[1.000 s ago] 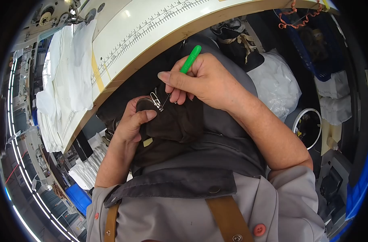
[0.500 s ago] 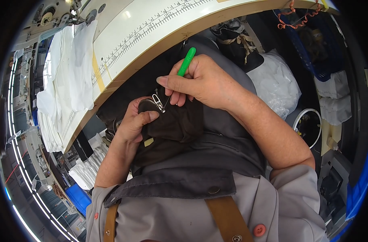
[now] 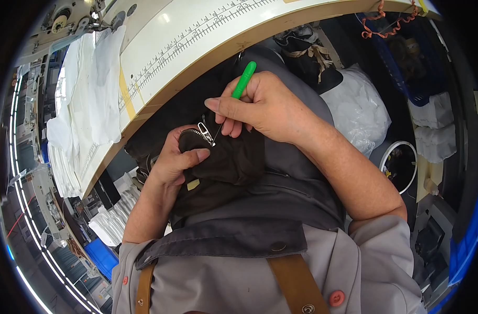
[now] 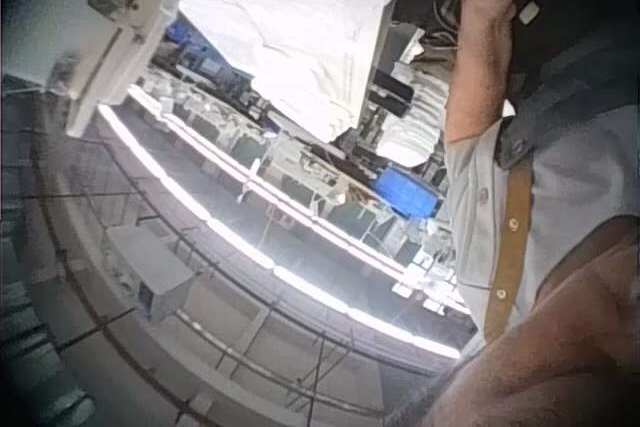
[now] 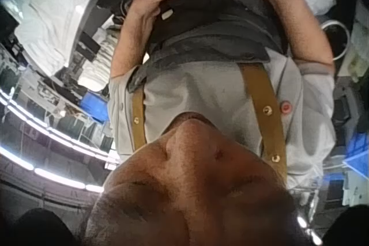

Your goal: Repairing or inspecting a zipper on a brown bag using a seam ripper.

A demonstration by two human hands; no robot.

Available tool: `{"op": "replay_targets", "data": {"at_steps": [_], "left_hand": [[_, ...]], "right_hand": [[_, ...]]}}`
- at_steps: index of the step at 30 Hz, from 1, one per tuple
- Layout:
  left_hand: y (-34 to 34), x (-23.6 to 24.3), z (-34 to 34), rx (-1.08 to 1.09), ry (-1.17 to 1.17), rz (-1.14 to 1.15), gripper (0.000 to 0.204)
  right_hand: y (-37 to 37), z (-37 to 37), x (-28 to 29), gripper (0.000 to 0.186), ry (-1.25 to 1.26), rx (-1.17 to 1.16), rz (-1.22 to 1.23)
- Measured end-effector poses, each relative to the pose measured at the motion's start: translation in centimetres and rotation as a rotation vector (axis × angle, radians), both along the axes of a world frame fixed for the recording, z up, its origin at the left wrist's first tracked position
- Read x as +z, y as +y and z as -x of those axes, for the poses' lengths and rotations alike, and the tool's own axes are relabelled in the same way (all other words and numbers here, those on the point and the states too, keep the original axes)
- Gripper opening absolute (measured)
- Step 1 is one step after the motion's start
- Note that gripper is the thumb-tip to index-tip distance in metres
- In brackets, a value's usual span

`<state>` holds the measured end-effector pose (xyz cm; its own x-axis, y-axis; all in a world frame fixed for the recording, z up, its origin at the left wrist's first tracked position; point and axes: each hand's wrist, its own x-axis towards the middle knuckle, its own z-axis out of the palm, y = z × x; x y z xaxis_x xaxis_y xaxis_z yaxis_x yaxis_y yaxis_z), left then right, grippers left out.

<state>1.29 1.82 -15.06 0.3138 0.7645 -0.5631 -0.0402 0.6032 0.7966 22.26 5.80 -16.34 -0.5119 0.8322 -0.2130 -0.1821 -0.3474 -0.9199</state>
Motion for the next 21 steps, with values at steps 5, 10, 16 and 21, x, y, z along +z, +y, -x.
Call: {"op": "replay_targets", "data": {"at_steps": [5,10,16,21], "left_hand": [[-0.04,-0.72,0.51,-0.028,-0.015,-0.011,0.021],[0.14,-0.78,0.48,-0.038,-0.039,-0.005,0.020],[0.13,-0.63,0.33,-0.025,-0.063,-0.011,0.021],[0.19,-1.09,0.61,-0.039,-0.073,0.015,0.021]], "right_hand": [[0.00,0.10,0.12,0.030,0.009,-0.002,0.002],[0.02,-0.11,0.23,0.031,-0.048,0.005,-0.010],[-0.21,-0.65,0.25,0.029,0.000,-0.088,0.017],[-0.83,-0.82,-0.04,0.027,0.036,-0.131,0.017]]}}
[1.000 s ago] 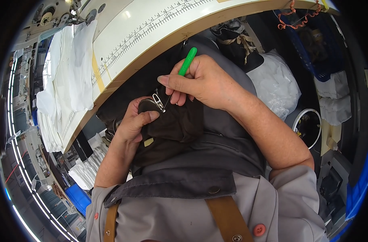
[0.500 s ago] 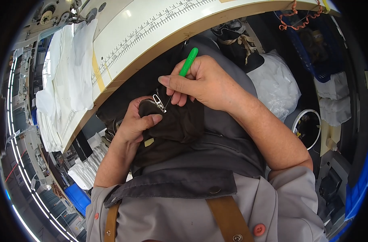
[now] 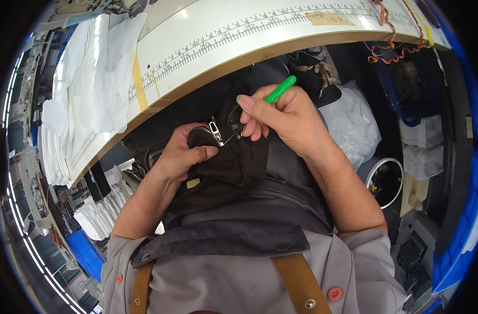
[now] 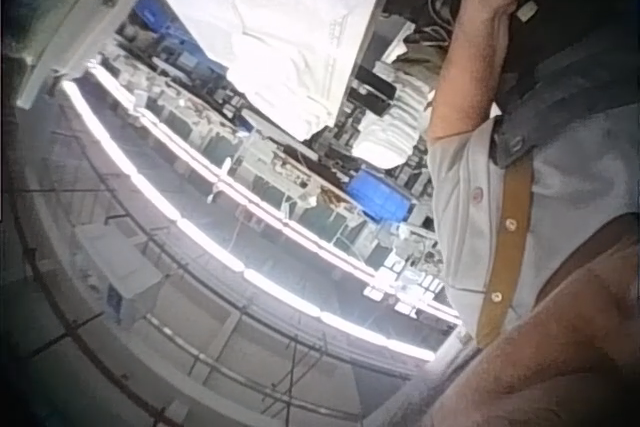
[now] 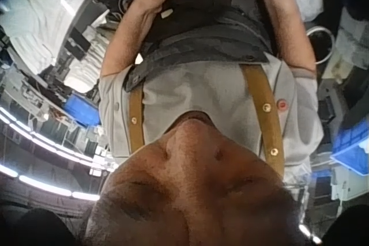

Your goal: Repairing or inspecting a zipper on a brown bag using a seam ripper.

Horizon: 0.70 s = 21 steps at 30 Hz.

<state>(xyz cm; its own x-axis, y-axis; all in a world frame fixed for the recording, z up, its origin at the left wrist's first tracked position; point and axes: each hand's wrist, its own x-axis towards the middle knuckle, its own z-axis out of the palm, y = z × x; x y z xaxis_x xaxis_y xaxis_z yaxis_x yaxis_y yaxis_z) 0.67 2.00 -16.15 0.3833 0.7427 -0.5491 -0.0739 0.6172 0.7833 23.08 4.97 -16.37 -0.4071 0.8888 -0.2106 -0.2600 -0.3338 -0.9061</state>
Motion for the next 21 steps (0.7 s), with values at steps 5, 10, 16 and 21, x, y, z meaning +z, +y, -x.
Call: {"op": "replay_targets", "data": {"at_steps": [5,10,16,21], "left_hand": [[-0.06,-0.12,-0.10,0.019,-0.016,0.000,0.020],[-0.02,-0.26,0.13,0.013,-0.024,0.000,0.019],[0.09,-0.11,0.19,0.006,-0.051,0.006,0.019],[0.23,0.06,0.17,0.001,-0.055,0.017,0.018]], "right_hand": [[-0.51,0.41,-0.27,0.027,0.004,-0.011,-0.001],[-0.49,0.63,-0.30,0.026,-0.009,-0.013,-0.021],[-0.46,0.78,-0.26,0.025,0.008,-0.032,-0.015],[-0.31,0.95,-0.30,0.023,-0.015,-0.023,-0.010]]}}
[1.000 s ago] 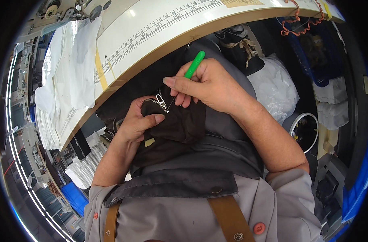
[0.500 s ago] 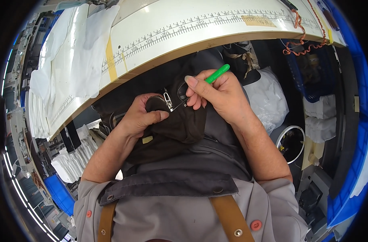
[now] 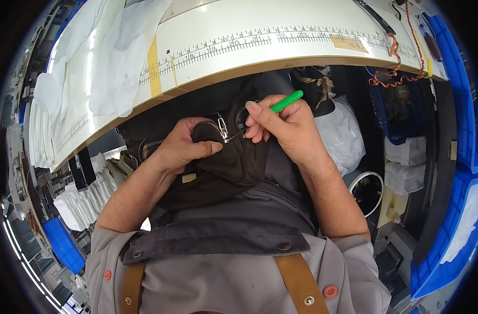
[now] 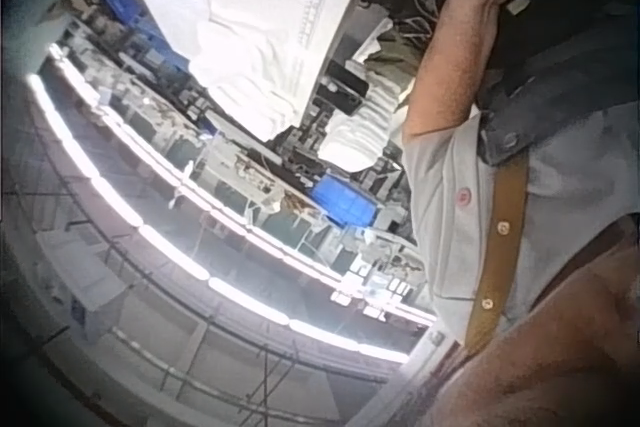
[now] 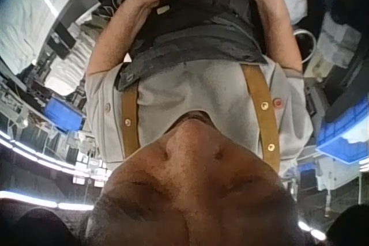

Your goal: Repairing or inspecting a zipper on a brown bag using a seam ripper.

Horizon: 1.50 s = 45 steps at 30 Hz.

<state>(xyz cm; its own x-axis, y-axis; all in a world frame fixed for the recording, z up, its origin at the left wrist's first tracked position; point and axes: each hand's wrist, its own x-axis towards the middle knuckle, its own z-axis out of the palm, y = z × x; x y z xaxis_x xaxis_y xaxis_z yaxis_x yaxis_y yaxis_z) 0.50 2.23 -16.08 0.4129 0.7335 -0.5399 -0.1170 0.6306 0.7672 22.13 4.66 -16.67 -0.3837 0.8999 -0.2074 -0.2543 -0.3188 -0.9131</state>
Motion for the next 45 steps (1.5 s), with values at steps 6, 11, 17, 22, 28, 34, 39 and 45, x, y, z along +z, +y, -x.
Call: {"op": "replay_targets", "data": {"at_steps": [6,11,17,22,28,34,39,45], "left_hand": [[-0.03,-0.44,0.44,-0.028,0.010,0.002,0.020],[0.03,-0.18,0.18,-0.008,-0.018,0.009,0.022],[0.07,-0.23,0.24,-0.012,-0.011,0.006,0.022],[0.03,-0.31,0.21,-0.010,-0.020,0.010,0.021],[-0.04,-0.46,0.26,-0.011,-0.015,0.007,0.020],[-0.08,-0.20,0.11,-0.010,-0.001,0.006,0.021],[-0.11,-0.33,0.02,-0.015,0.020,-0.006,0.021],[-0.17,-0.40,0.04,-0.016,0.031,-0.009,0.022]], "right_hand": [[0.00,0.06,-0.06,0.023,0.000,0.006,0.001],[0.06,0.11,-0.03,0.022,0.002,0.011,-0.007],[0.03,0.19,-0.08,0.024,-0.027,0.004,-0.016],[0.12,0.17,-0.09,0.022,-0.013,0.022,0.002],[0.18,0.20,0.06,0.023,-0.036,0.038,-0.003],[0.22,0.34,0.40,0.020,-0.088,0.069,-0.030],[0.21,0.36,0.51,0.020,-0.090,0.072,-0.030],[0.26,0.61,0.71,0.019,-0.063,0.070,-0.031]]}}
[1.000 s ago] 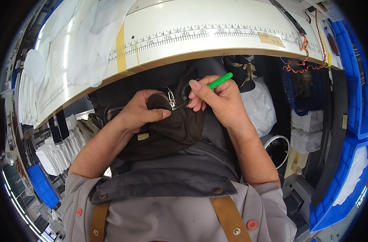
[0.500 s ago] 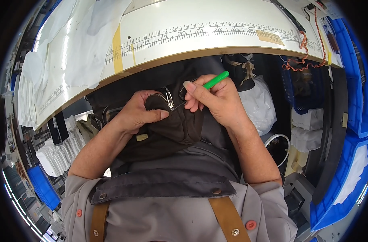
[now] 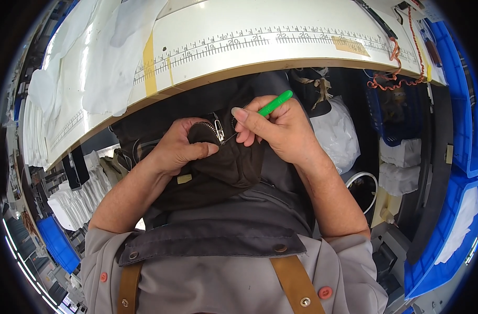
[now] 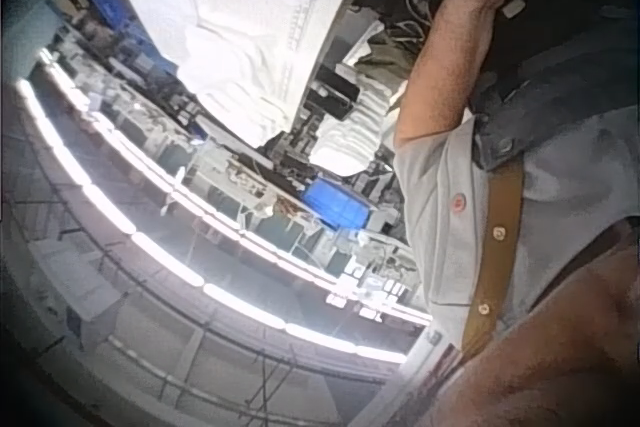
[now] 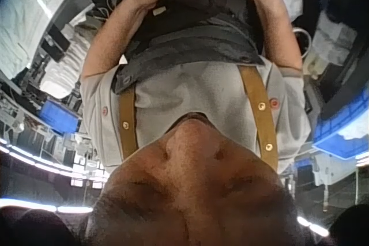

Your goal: Repairing or inspecting a zipper on a brown bag using a seam ripper.

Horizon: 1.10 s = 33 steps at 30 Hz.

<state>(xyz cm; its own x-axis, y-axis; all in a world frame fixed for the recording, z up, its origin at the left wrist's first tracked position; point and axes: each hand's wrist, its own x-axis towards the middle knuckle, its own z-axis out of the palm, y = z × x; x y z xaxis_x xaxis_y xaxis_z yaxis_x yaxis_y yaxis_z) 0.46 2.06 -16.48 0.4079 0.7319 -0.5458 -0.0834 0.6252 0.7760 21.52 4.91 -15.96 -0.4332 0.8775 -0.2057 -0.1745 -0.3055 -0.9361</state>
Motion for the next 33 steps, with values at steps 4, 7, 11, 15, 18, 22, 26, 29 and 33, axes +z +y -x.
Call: {"op": "replay_targets", "data": {"at_steps": [4,7,11,15,18,22,26,29,33], "left_hand": [[-0.1,0.0,-0.1,0.013,-0.006,0.002,0.021],[-0.1,0.1,-0.2,0.003,-0.002,-0.005,0.020],[-0.1,0.1,-0.1,0.009,0.001,0.001,0.020],[0.0,0.2,-0.1,0.007,-0.004,-0.002,0.020],[-0.1,0.1,-0.3,0.032,-0.005,0.003,0.020],[-0.1,-0.1,-0.2,0.044,-0.019,0.012,0.020],[0.0,0.0,-0.2,0.033,0.000,0.006,0.019],[-0.1,-0.2,-0.1,0.030,0.004,-0.008,0.019],[0.1,0.2,-0.1,0.031,-0.017,0.011,0.017]], "right_hand": [[0.1,0.0,0.0,0.019,-0.006,0.012,0.001],[0.1,0.0,0.0,0.019,-0.012,0.024,-0.010],[0.2,-0.1,0.0,0.020,-0.004,0.029,-0.016],[0.4,-0.8,-0.2,0.018,0.007,0.090,0.014],[0.3,-1.1,-0.3,0.018,0.012,0.091,0.024],[0.1,-1.0,-0.6,0.016,0.044,0.050,0.026],[0.3,-1.2,-0.3,0.015,0.024,0.012,0.027],[0.4,-1.5,-0.4,0.014,0.056,-0.028,0.042],[0.2,-1.6,-0.7,0.015,0.096,-0.064,0.033]]}}
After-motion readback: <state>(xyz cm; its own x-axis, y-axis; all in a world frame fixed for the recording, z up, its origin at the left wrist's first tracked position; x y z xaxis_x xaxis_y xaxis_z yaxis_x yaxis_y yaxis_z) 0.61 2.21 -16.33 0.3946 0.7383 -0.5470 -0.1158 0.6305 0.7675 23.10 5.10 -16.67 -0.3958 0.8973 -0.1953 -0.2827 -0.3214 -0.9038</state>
